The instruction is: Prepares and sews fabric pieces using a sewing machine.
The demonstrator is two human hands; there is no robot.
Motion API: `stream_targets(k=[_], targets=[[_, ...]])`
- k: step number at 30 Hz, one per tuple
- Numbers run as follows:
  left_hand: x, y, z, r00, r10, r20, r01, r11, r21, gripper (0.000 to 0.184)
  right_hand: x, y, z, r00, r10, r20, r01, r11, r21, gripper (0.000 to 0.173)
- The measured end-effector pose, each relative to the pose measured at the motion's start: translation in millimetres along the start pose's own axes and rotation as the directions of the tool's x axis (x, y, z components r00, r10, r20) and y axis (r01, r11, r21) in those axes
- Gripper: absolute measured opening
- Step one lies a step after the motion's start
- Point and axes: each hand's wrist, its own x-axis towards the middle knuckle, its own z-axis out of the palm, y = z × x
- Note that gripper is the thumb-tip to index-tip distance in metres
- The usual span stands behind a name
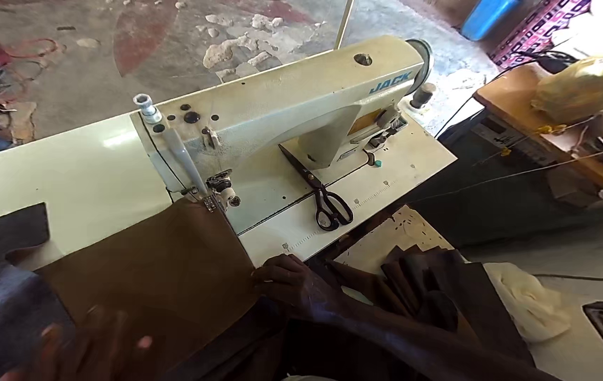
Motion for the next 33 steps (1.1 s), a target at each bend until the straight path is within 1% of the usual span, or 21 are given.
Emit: stream_targets(k=[2,3,5,7,9,11,13,16,19,21,27,31,33], targets=[[31.9,28.2,11.5,0.976,0.209,-0.059,-0.214,0.974,-0.080,0.058,0.9,1.5,-3.4,0.999,-0.010,0.043,0.010,1.000,0.002,0.023],[52.0,41.3,26.2,0.957,0.272,-0.103,-0.282,0.953,-0.107,0.056,1.9,2.5,-6.2,0.997,-0.016,0.077,0.016,1.000,-0.001,0.024],[93.8,55.2,59.6,0.919,0.345,-0.190,-0.373,0.918,-0.138,0.054,4.5,5.6,-10.3,0.991,-0.039,0.131,0.041,0.999,-0.009,0.026],[125.2,53.6,84.3,0.901,0.378,-0.214,-0.415,0.896,-0.161,0.050,5.2,8.0,-12.0,0.987,-0.071,0.142,0.074,0.997,-0.015,0.026],[141.0,46.5,98.8,0.900,0.380,-0.213,-0.423,0.878,-0.224,0.046,5.9,11.8,-12.0,0.986,-0.103,0.130,0.106,0.994,-0.016,0.024],[144.8,42.9,105.3,0.899,0.377,-0.221,-0.430,0.856,-0.288,0.045,7.1,14.5,-9.6,0.987,-0.141,0.080,0.142,0.990,-0.010,0.022],[142.3,43.3,104.6,0.907,0.363,-0.215,-0.415,0.858,-0.301,0.045,11.8,14.7,-8.5,0.981,-0.186,0.046,0.185,0.982,0.023,0.019],[145.3,44.3,97.1,0.923,0.339,-0.181,-0.380,0.880,-0.287,0.043,21.7,14.6,-10.5,0.973,-0.224,0.055,0.221,0.974,0.053,0.018],[149.9,44.5,96.5,0.924,0.343,-0.171,-0.380,0.877,-0.295,0.043,24.0,16.7,-13.8,0.968,-0.233,0.089,0.228,0.972,0.063,0.019],[150.3,43.1,98.5,0.915,0.354,-0.194,-0.398,0.873,-0.284,0.043,25.2,17.2,-15.1,0.968,-0.231,0.095,0.225,0.972,0.064,0.018],[150.4,41.2,98.4,0.906,0.358,-0.226,-0.414,0.860,-0.297,0.043,28.1,16.7,-13.0,0.973,-0.220,0.065,0.216,0.974,0.065,0.017],[155.7,39.7,98.1,0.900,0.364,-0.239,-0.424,0.857,-0.292,0.042,33.0,19.2,-13.8,0.973,-0.213,0.089,0.209,0.977,0.053,0.018],[158.2,38.9,97.4,0.899,0.363,-0.245,-0.427,0.853,-0.300,0.043,35.3,19.8,-11.9,0.976,-0.206,0.075,0.202,0.978,0.047,0.018]])
